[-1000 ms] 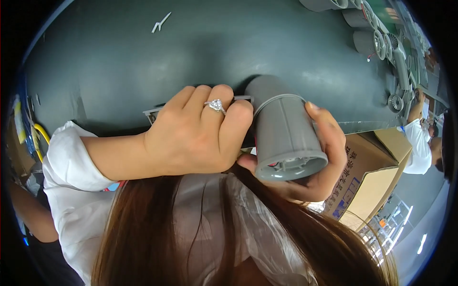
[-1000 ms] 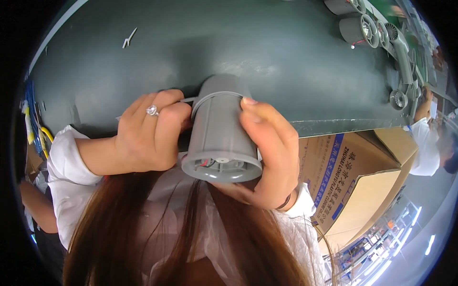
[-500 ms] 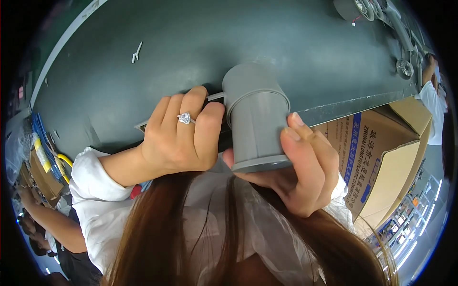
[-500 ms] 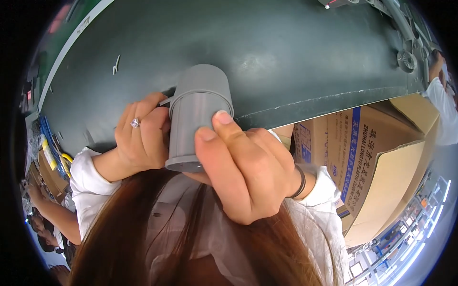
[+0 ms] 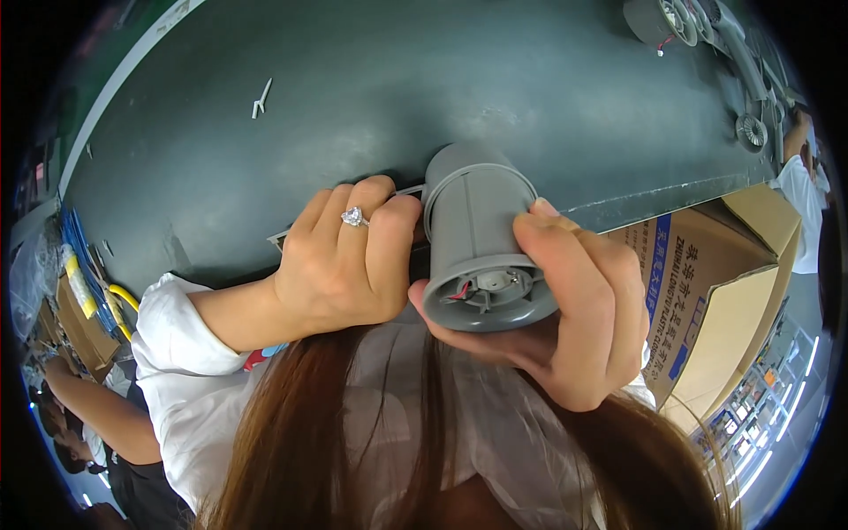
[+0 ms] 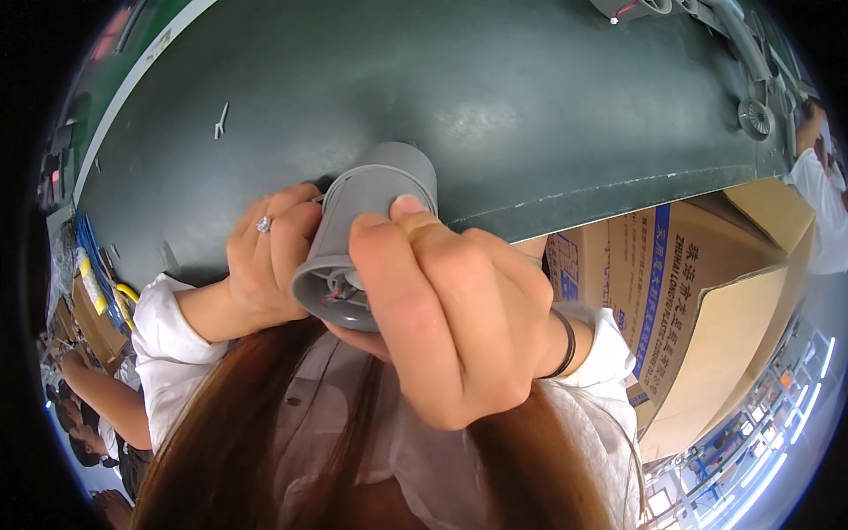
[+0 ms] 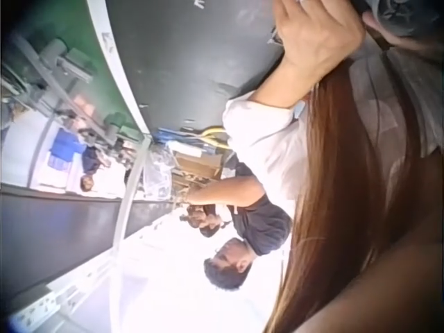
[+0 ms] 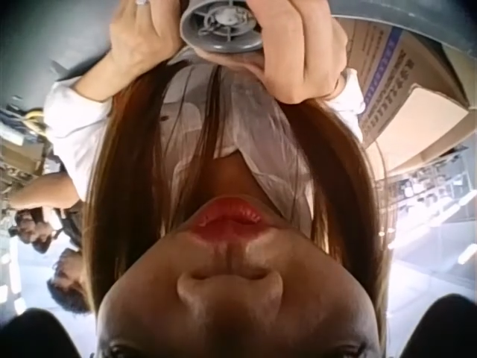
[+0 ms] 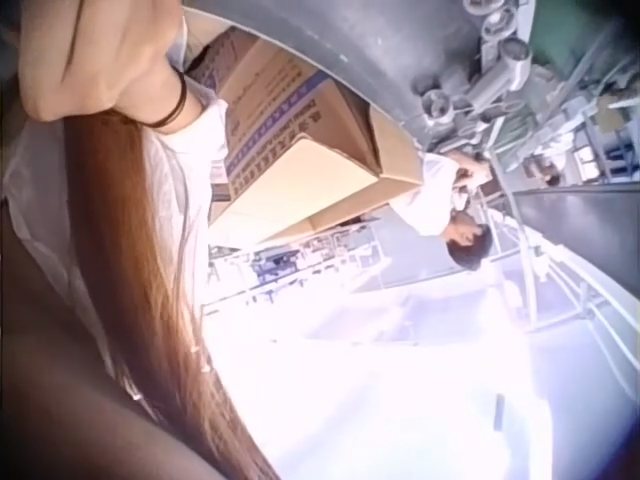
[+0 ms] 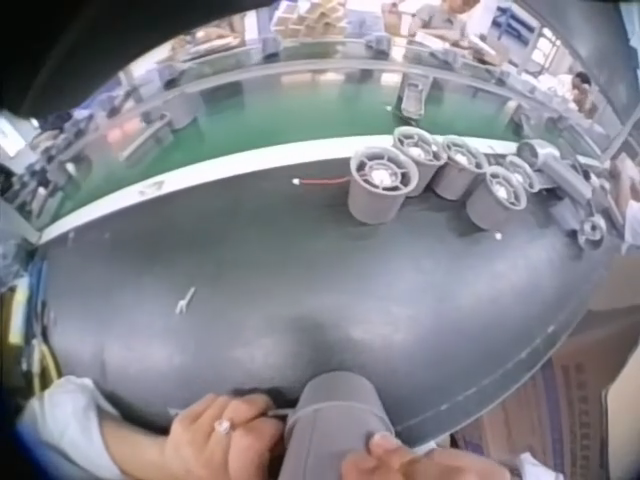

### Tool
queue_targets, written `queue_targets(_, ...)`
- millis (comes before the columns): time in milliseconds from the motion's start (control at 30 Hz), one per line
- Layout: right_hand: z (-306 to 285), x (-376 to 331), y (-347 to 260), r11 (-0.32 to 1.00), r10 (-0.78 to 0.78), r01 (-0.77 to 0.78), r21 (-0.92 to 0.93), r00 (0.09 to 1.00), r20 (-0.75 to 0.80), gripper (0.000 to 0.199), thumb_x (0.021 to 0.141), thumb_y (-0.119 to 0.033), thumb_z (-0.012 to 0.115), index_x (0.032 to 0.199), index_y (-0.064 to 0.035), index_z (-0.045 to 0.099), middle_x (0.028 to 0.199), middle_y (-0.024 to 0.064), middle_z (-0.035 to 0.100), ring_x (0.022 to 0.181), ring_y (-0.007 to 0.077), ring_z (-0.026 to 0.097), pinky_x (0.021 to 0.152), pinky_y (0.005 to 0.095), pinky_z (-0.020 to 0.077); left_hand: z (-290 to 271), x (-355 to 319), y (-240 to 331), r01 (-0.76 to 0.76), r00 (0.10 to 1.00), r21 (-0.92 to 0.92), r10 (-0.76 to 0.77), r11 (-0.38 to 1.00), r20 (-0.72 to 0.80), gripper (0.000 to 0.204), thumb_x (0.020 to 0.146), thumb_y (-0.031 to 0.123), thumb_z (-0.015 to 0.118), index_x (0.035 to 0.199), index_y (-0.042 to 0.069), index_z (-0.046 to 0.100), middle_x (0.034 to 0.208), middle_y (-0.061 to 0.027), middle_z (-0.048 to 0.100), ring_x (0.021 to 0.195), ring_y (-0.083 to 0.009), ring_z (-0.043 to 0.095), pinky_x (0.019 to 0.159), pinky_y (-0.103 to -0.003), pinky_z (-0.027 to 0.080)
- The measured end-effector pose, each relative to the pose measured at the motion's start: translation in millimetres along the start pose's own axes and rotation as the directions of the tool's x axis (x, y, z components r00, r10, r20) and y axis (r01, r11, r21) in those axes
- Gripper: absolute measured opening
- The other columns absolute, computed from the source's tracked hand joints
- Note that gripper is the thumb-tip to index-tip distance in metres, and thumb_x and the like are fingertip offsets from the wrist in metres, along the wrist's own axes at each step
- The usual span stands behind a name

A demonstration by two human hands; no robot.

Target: The person assembles handheld fans by fitting motors into plastic fan casings by hand, taking components from a cardboard box and placing the assembled fans onto a conveyor belt.

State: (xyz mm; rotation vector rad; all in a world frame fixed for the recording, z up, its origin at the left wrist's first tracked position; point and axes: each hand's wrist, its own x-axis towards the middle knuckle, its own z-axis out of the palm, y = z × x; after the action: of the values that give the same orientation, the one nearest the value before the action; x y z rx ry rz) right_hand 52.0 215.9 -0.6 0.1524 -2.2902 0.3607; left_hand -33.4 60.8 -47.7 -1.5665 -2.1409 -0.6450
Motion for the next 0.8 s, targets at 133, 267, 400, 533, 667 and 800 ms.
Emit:
queue_targets(133,-4,8,10,0.998,-0.016,0.013,0.054,0.998,0.06,0.054,0.055,-0.027,0.088,0.088,0.0058,0.062,0.076,0.0131,0.063,0.059,0.0201,0.061,0.048,0.0266,0.0514,-1,-1,0,0.015,1.0,-0.03,-0.015,0.999,0.02,0.02,0.07,0.001,0.058,0.089,-0.007,0.054,0.076,-0.0161,0.054,0.055,-0.0214,0.052,0.045,-0.029,0.042)
queue_targets(267,-6,9,12,0.992,-0.021,0.004,0.123,0.991,0.133,0.058,0.05,-0.022,0.089,0.093,0.0055,0.062,0.078,0.014,0.063,0.06,0.0205,0.061,0.052,0.027,0.0502,0,-2,3,0.089,0.996,-0.116,-0.085,0.989,0.039,0.02,0.07,0.0,0.058,0.089,-0.007,0.054,0.075,-0.0157,0.054,0.054,-0.0214,0.052,0.045,-0.029,0.043)
queue_targets(400,-9,6,10,0.982,0.054,-0.086,0.17,0.981,0.186,0.06,0.047,-0.021,0.09,0.094,0.0048,0.062,0.081,0.0145,0.063,0.063,0.0207,0.061,0.055,0.0274,0.051,0,-3,4,0.098,0.995,-0.125,-0.093,0.987,0.042,0.019,0.07,0.0,0.058,0.088,-0.007,0.054,0.074,-0.0158,0.054,0.053,-0.021,0.052,0.044,-0.029,0.043)
queue_targets(533,-13,6,10,0.97,0.084,-0.139,0.199,0.962,0.261,0.068,0.046,-0.022,0.092,0.1,0.0029,0.057,0.09,0.0161,0.062,0.074,0.0229,0.063,0.063,0.0296,0.0527,1,-5,6,0.101,0.995,-0.091,-0.101,0.991,0.008,0.019,0.07,0.0,0.058,0.087,-0.006,0.053,0.074,-0.016,0.054,0.053,-0.0206,0.052,0.044,-0.028,0.043)
queue_targets(667,-5,-1,18,0.868,0.079,-0.248,0.43,0.924,0.373,0.079,0.047,-0.021,0.093,0.108,0.0013,0.049,0.103,0.0193,0.059,0.088,0.0263,0.063,0.076,0.0342,0.0535,5,-4,4,0.043,0.999,-0.011,-0.043,0.999,-0.012,0.02,0.068,0.0,0.058,0.087,-0.006,0.053,0.074,-0.0153,0.053,0.053,-0.0201,0.051,0.044,-0.027,0.043)
queue_targets(800,-9,5,21,0.9,0.033,-0.204,0.385,0.912,0.408,0.079,0.047,-0.019,0.092,0.109,0.0015,0.046,0.108,0.0199,0.057,0.094,0.0279,0.062,0.08,0.0368,0.0531,6,0,3,0.08,0.996,-0.092,-0.083,0.993,-0.022,0.023,0.065,0.002,0.058,0.085,-0.006,0.052,0.071,-0.0128,0.05,0.052,-0.0191,0.05,0.044,-0.027,0.042)
